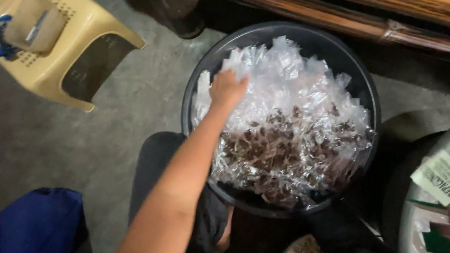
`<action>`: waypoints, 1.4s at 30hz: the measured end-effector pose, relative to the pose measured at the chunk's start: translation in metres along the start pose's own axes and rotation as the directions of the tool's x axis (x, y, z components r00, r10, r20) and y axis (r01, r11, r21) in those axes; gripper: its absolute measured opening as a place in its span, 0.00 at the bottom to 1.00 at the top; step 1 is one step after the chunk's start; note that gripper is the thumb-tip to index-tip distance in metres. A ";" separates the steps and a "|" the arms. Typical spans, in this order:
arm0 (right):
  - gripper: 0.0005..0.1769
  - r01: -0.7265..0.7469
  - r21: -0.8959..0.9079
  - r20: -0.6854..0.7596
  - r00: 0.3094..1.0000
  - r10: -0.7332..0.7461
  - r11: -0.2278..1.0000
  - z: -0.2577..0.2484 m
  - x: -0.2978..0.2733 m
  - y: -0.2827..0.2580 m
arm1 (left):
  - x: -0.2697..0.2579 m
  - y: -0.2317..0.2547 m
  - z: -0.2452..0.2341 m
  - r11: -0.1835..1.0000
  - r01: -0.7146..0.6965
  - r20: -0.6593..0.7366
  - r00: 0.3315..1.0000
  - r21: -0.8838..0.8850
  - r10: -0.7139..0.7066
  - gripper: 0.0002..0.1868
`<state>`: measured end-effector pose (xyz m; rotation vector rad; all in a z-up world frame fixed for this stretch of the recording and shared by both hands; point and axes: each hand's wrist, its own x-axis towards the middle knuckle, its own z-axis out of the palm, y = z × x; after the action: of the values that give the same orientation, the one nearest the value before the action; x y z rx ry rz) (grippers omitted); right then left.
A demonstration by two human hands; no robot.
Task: Sealing small plastic bags containing metal components using a manual stapler
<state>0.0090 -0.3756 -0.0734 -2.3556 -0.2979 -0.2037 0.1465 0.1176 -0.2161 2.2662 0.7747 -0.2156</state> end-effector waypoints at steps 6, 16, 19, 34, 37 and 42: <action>0.27 -0.559 0.358 -0.008 0.799 0.601 0.748 0.018 0.038 -0.152 | -0.023 -0.016 0.039 0.990 0.114 0.059 0.991 0.080 -0.119 0.06; 0.16 -0.546 0.014 -0.150 0.827 0.542 0.838 0.056 0.048 -0.150 | -0.143 0.101 -0.104 0.909 -0.324 0.170 0.912 -0.260 0.374 0.18; 0.23 -0.448 0.003 -0.067 0.892 0.447 0.894 0.080 0.055 -0.179 | -0.179 0.119 -0.126 0.802 -0.525 0.055 0.827 -0.284 0.560 0.13; 0.18 -0.008 0.288 -0.110 0.993 0.041 0.958 0.045 0.048 -0.257 | -0.263 0.120 -0.188 0.322 -0.760 -0.094 0.447 -0.565 0.890 0.33; 0.19 0.081 0.275 -0.118 0.992 -0.050 0.958 0.038 0.045 -0.258 | -0.266 0.125 -0.171 0.057 -0.805 -0.186 0.205 -0.590 0.961 0.11; 0.17 -0.097 0.551 -0.062 0.986 0.157 0.829 0.036 0.046 -0.247 | -0.271 0.110 -0.163 0.097 -0.869 -0.168 0.202 -0.486 0.965 0.15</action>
<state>-0.0124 -0.1703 0.0750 -1.7773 -0.1217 -0.1513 -0.0184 0.0408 0.0651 1.7312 -0.8055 0.3596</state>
